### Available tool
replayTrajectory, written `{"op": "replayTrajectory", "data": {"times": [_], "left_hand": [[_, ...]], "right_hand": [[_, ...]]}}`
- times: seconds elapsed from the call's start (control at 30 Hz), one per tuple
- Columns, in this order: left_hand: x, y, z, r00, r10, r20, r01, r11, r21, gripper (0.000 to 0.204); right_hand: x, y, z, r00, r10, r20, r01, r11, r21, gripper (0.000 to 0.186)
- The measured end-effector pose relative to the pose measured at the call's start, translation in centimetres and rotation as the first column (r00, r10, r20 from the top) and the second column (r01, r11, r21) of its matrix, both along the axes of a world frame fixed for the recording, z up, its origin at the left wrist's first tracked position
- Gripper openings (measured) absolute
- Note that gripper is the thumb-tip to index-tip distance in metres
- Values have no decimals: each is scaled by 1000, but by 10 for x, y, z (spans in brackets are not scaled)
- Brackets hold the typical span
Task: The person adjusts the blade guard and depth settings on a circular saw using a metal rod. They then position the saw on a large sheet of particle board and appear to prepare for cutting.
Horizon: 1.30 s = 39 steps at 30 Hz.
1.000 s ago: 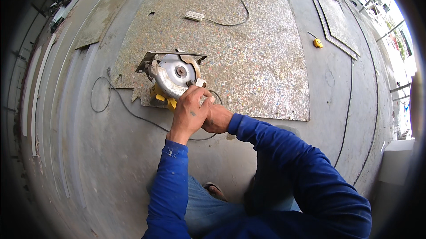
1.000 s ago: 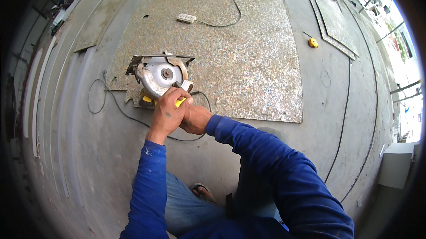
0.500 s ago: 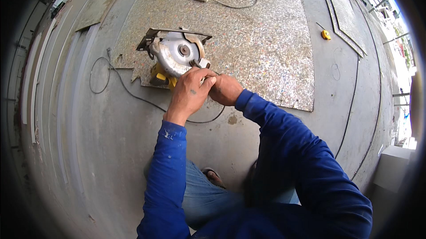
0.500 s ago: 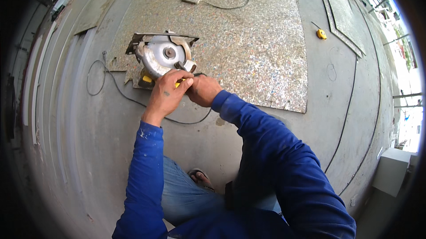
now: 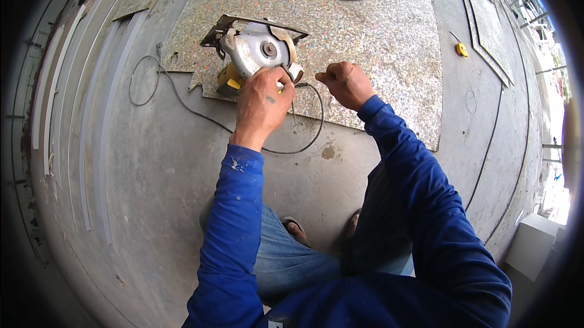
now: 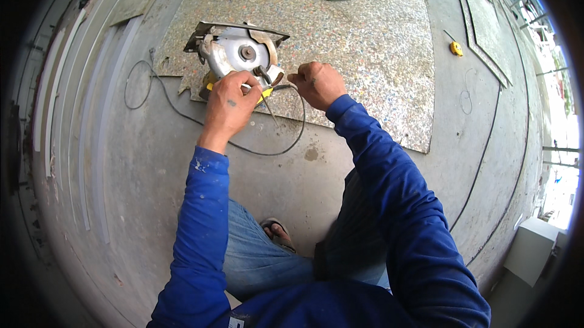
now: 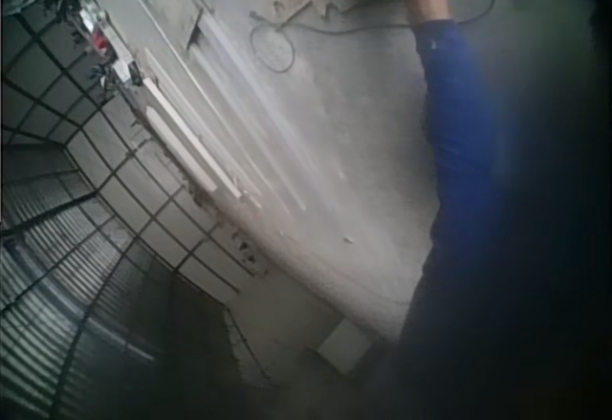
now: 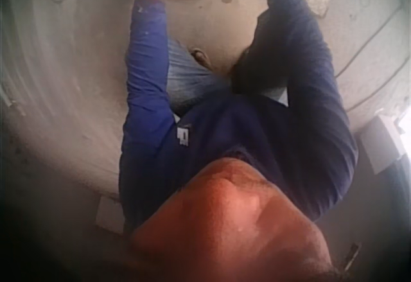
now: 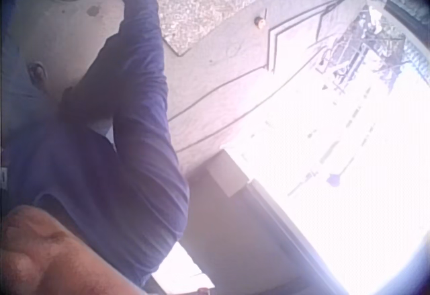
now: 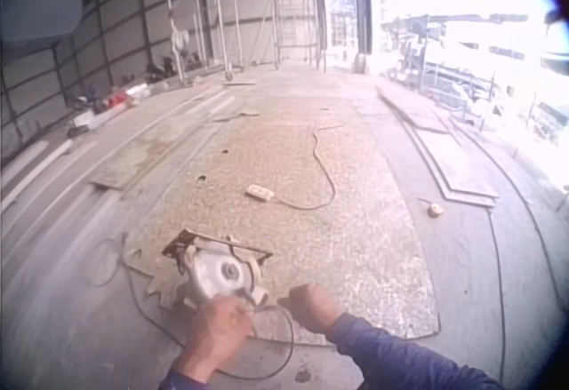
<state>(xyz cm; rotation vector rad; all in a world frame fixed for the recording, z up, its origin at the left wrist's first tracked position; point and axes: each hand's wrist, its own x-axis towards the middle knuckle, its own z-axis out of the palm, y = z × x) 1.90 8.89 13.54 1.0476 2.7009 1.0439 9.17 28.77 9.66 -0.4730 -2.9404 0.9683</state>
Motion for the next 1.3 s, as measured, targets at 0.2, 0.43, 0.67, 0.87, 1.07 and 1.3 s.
{"op": "replayTrajectory", "data": {"times": [0.2,0.43,0.67,0.87,1.07,1.3], "left_hand": [[0,7,1,999,48,21,-49,998,31,19],[-2,-1,1,997,73,15,-72,997,-34,18],[0,10,3,998,-61,-3,61,998,-2,16],[1,0,7,980,-75,183,69,997,37,10],[6,9,6,975,-95,203,85,995,55,12],[-2,3,1,972,-102,210,96,995,38,10]], "right_hand": [[4,4,-15,941,-53,-335,36,998,-55,17],[0,-16,16,1000,3,1,-3,1000,9,26],[7,-26,-14,935,192,-298,-269,932,-243,27],[1,-46,-27,882,263,-391,-357,915,-189,21],[7,-41,-28,917,231,-325,-286,949,-131,20],[2,-46,-23,929,238,-283,-294,940,-174,19]]}}
